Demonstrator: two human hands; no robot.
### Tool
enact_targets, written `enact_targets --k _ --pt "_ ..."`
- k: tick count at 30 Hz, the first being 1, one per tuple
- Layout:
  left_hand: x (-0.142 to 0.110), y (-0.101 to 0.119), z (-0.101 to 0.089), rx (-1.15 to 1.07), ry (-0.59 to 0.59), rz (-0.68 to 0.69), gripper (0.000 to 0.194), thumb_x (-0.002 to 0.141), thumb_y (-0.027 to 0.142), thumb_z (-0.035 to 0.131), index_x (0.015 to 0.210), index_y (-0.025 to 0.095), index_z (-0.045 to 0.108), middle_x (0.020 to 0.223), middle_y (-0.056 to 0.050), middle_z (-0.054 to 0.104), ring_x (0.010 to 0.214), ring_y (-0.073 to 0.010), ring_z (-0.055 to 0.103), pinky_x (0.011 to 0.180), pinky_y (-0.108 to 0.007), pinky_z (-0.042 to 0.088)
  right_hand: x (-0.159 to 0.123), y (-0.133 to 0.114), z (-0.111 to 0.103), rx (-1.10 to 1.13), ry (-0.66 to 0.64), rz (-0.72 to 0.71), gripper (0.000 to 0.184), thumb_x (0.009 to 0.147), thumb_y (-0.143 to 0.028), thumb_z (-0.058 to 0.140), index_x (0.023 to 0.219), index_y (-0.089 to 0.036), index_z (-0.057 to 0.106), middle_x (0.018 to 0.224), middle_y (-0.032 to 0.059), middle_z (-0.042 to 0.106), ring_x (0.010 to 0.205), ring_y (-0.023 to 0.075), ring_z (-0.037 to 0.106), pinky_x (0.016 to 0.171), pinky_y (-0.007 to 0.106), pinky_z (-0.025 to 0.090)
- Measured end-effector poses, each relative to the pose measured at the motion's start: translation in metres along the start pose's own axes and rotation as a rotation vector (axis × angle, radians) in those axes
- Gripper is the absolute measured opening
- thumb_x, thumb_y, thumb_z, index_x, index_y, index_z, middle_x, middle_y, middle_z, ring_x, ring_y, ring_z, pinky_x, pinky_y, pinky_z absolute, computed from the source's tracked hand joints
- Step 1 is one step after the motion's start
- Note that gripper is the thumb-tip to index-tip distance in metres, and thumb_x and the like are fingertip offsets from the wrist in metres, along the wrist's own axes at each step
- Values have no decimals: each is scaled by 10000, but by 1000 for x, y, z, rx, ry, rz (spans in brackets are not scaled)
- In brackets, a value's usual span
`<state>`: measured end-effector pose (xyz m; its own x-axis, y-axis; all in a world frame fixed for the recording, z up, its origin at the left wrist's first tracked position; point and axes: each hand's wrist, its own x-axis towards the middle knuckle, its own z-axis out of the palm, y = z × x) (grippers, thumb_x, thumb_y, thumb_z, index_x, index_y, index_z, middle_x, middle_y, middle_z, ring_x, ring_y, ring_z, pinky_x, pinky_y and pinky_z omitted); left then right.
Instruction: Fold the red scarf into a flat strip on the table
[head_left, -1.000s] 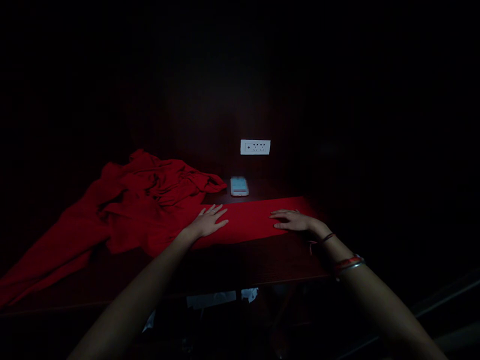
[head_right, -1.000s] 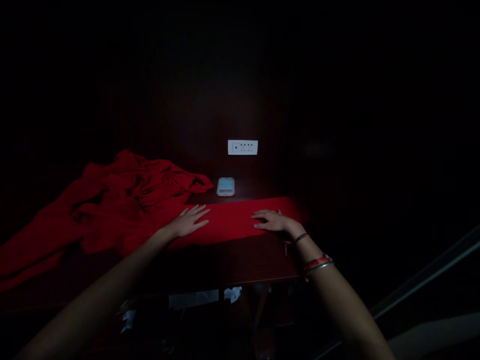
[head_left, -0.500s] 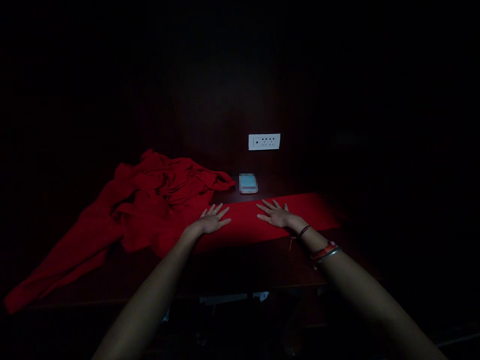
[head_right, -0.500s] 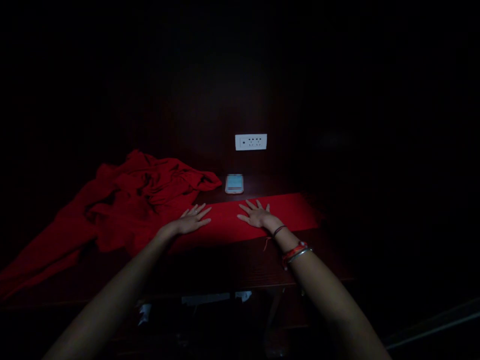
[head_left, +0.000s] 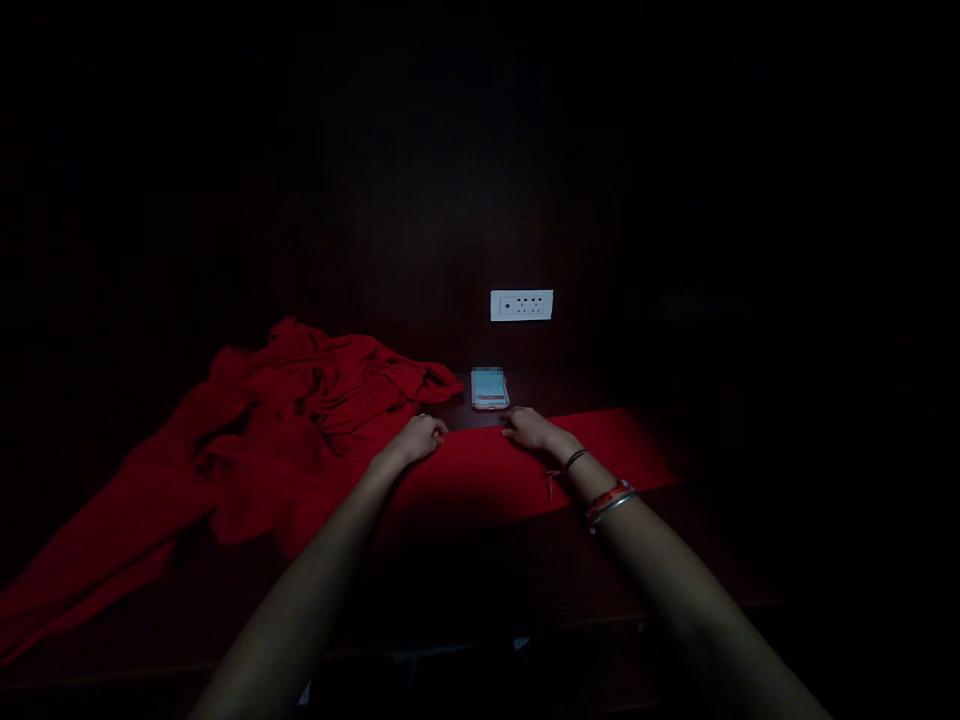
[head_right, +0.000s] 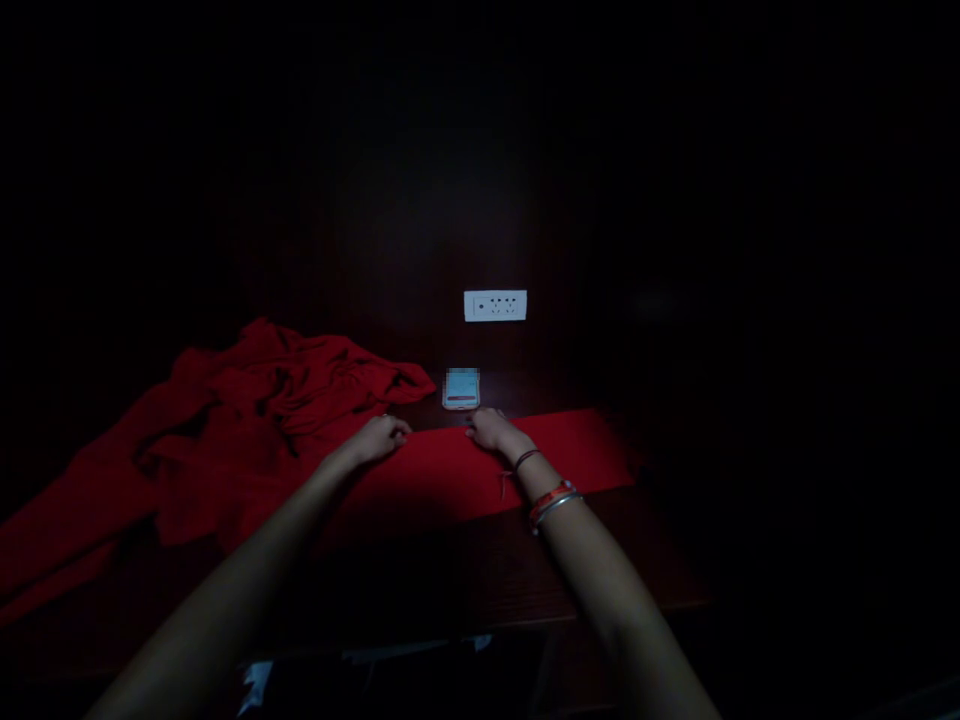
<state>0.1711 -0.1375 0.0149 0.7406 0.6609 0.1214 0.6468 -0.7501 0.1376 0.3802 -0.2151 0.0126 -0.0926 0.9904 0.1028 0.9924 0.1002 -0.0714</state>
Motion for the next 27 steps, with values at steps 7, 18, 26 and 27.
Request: enact_targets --k 7,18,26,27 --pt "-10 3 -2 -178 125 134 120 761 178 430 815 161 535 759 -18 587 707 -135 536 651 -233 412 6 -12 0 112 54 -221 273 767 -155 500 1027 -114 574 1073 112 577 969 166 524 813 246 385" --pt "-8 2 2 -350 134 19 187 611 89 579 777 161 533 639 34 555 606 -106 521 560 -180 377 4 -21 3 245 163 -84 138 637 -22 582 741 -102 625 695 37 619 652 110 522 581 189 353" --pt "-13 -19 -1 -143 54 50 151 728 167 462 786 175 601 771 -23 619 733 -154 554 659 -223 382 8 -17 14 221 208 -122 123 762 -152 511 766 -120 629 779 76 627 745 143 540 648 212 360" --pt "-13 -20 -1 -131 75 42 156 701 142 482 794 175 603 779 -21 622 742 -154 554 662 -220 381 9 -16 14 228 230 -91 110 750 -142 520 762 -121 628 763 72 627 729 142 540 632 210 359"
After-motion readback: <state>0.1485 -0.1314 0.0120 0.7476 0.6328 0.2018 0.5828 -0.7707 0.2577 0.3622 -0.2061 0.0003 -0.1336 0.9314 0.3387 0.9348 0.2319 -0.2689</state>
